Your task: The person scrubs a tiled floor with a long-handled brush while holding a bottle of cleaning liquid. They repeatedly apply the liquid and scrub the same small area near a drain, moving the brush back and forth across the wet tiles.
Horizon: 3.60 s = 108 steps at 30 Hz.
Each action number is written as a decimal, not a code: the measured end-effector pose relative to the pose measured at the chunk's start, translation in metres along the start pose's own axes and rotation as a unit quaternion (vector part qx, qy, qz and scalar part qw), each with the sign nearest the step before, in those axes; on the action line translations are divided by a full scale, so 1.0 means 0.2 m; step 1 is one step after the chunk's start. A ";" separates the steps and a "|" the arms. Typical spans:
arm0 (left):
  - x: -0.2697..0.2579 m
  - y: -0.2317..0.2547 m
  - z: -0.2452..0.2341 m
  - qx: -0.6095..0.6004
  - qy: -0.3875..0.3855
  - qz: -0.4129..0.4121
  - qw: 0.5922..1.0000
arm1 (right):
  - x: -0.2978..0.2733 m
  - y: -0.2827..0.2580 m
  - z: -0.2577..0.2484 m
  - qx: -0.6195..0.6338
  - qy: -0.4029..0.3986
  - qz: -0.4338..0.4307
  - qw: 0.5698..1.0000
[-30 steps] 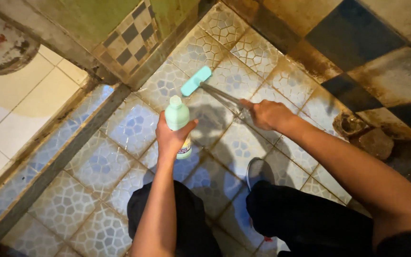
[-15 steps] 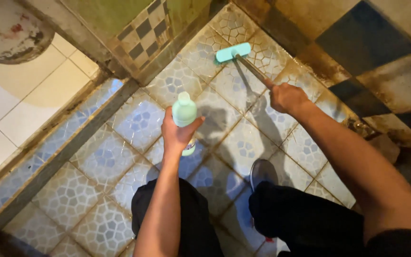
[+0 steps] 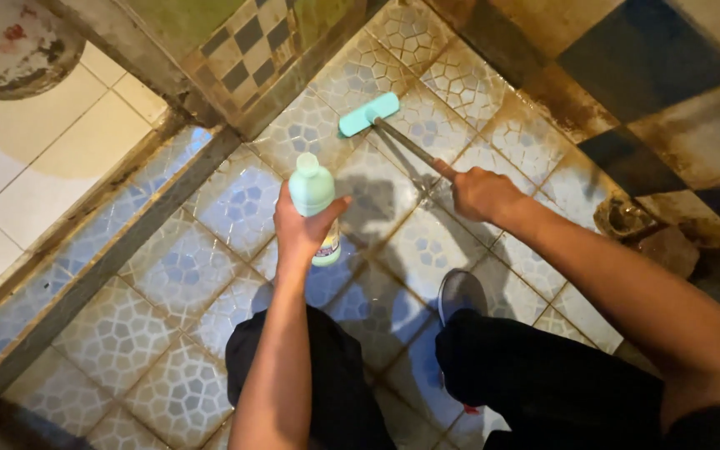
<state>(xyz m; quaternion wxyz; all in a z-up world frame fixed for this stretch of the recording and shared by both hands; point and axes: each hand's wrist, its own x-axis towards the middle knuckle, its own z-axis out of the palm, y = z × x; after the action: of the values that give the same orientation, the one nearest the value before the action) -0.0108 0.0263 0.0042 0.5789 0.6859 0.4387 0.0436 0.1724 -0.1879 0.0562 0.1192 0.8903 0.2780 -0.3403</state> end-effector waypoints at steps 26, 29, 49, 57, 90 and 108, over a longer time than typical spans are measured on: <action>-0.02 0.02 0.04 -0.051 0.058 -0.016 0.997 | 0.02 0.08 0.06 -0.059 0.019 0.013 0.998; -0.03 0.04 0.04 -0.066 0.047 0.015 0.997 | -0.07 0.05 0.14 -0.079 0.035 -0.037 0.996; 0.02 -0.03 0.02 -0.068 0.083 -0.003 0.994 | -0.13 -0.04 0.03 -0.073 0.037 0.001 0.997; 0.04 -0.03 0.08 -0.075 0.059 -0.003 0.995 | -0.05 0.02 0.13 0.061 -0.014 0.065 0.996; 0.00 0.00 0.23 -0.038 -0.007 0.050 0.998 | 0.02 0.45 0.18 0.081 -0.037 0.157 0.984; -0.02 0.07 0.13 0.000 -0.007 0.019 1.000 | -0.01 0.30 0.11 0.080 -0.013 0.111 0.990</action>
<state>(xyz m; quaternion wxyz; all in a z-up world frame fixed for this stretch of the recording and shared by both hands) 0.0089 0.0046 0.0085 0.5810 0.6943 0.4218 0.0499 0.1929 -0.2471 0.0424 0.0878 0.9181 0.1472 -0.3574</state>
